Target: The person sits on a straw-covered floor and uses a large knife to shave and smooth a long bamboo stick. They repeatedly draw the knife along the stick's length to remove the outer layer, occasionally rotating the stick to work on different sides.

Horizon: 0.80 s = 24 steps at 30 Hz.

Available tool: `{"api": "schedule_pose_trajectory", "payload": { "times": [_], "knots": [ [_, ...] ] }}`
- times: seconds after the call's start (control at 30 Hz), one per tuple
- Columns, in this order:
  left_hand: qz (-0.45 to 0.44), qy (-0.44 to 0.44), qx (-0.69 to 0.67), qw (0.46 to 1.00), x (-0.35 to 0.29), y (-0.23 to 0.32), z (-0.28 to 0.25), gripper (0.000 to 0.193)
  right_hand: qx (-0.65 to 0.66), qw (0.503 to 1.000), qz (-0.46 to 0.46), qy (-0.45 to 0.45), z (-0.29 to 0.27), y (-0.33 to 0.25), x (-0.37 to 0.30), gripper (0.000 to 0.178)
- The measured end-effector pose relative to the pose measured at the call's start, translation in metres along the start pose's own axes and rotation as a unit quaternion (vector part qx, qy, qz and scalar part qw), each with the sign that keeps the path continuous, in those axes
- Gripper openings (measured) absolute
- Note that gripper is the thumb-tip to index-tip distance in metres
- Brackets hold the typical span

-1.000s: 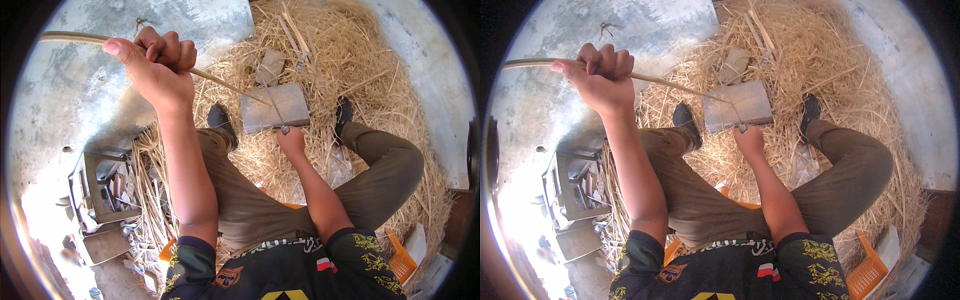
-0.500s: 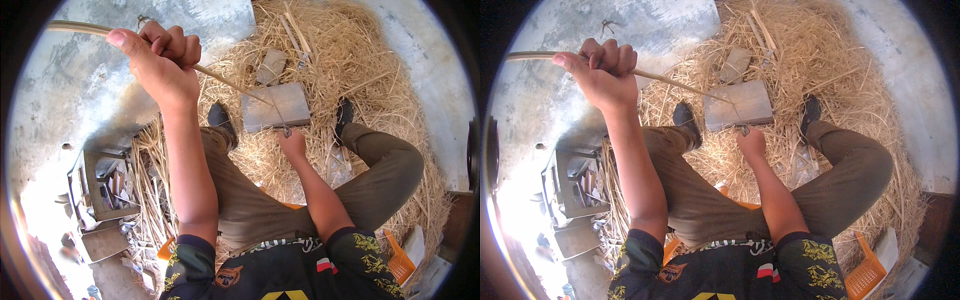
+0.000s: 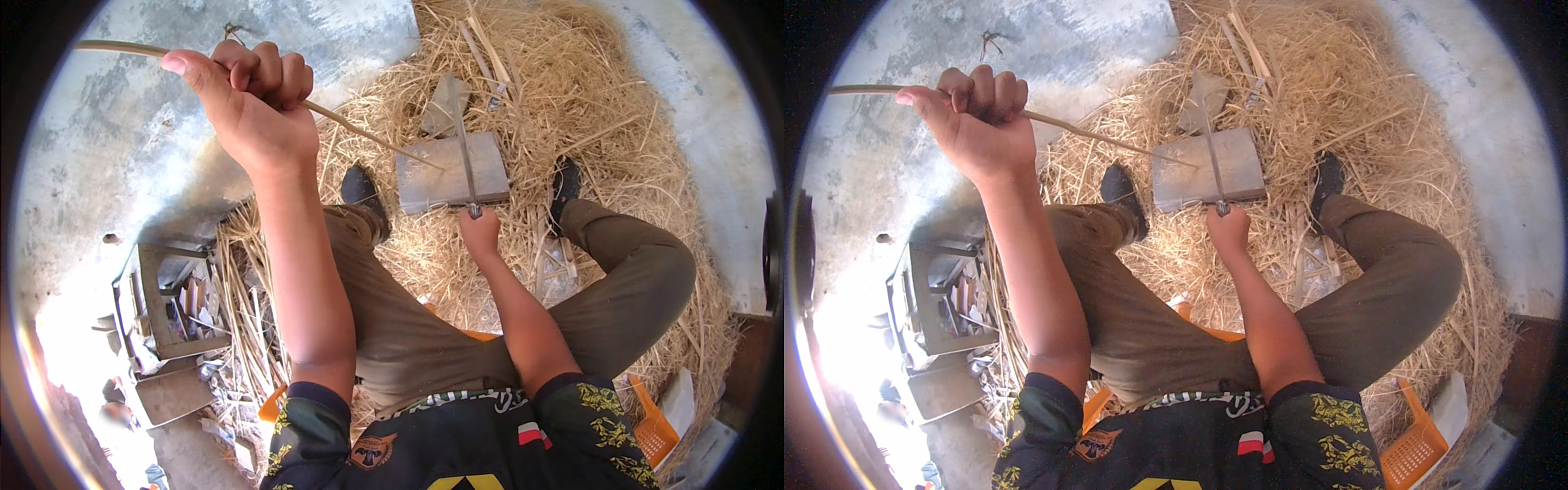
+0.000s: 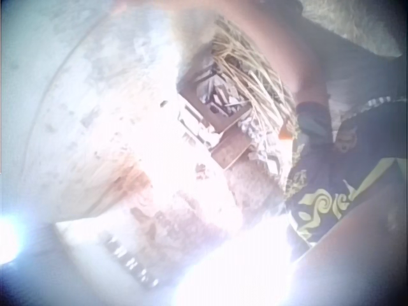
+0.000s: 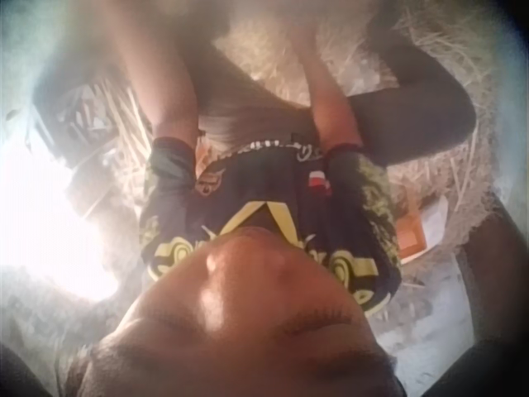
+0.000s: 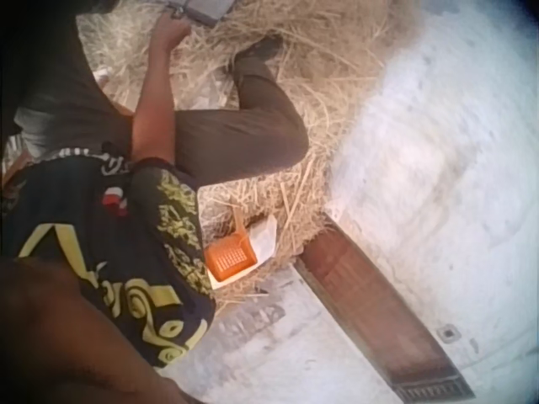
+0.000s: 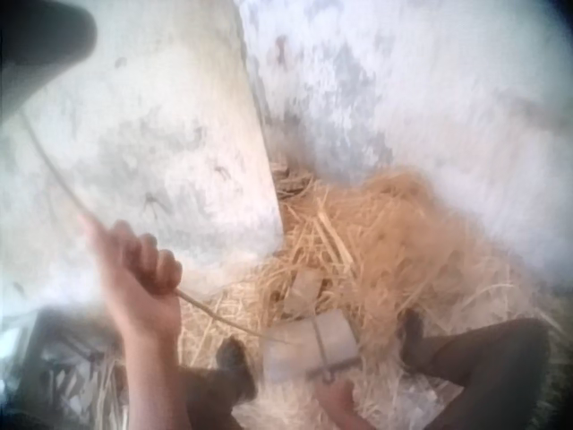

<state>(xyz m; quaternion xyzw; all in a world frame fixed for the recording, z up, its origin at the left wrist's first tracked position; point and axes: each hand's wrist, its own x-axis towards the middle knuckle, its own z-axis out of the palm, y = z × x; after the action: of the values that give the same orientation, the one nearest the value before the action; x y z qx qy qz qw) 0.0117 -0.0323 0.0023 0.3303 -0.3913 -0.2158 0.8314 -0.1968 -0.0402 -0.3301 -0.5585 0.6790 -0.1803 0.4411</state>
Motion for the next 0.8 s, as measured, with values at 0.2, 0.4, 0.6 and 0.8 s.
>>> {"api": "schedule_pose_trajectory", "payload": {
  "times": [0.2,0.4,0.6,0.8],
  "knots": [
    [-0.031,-0.059,-0.031,0.997,-0.006,0.003,0.000,0.072,-0.138,0.989,0.038,-0.046,-0.007,0.012,0.000,0.032],
    [-0.004,-0.089,-0.041,0.995,-0.001,-0.002,-0.006,0.072,-0.035,0.998,-0.059,0.015,-0.017,-0.028,-0.008,0.033],
    [-0.030,-0.055,-0.047,0.997,-0.005,0.000,0.008,0.071,-0.114,0.993,0.016,-0.024,0.003,0.017,-0.004,0.031],
    [0.022,-0.019,-0.013,1.000,-0.006,0.008,0.004,0.070,-0.054,0.998,0.011,0.031,0.001,0.010,0.002,0.032]
  ]
}}
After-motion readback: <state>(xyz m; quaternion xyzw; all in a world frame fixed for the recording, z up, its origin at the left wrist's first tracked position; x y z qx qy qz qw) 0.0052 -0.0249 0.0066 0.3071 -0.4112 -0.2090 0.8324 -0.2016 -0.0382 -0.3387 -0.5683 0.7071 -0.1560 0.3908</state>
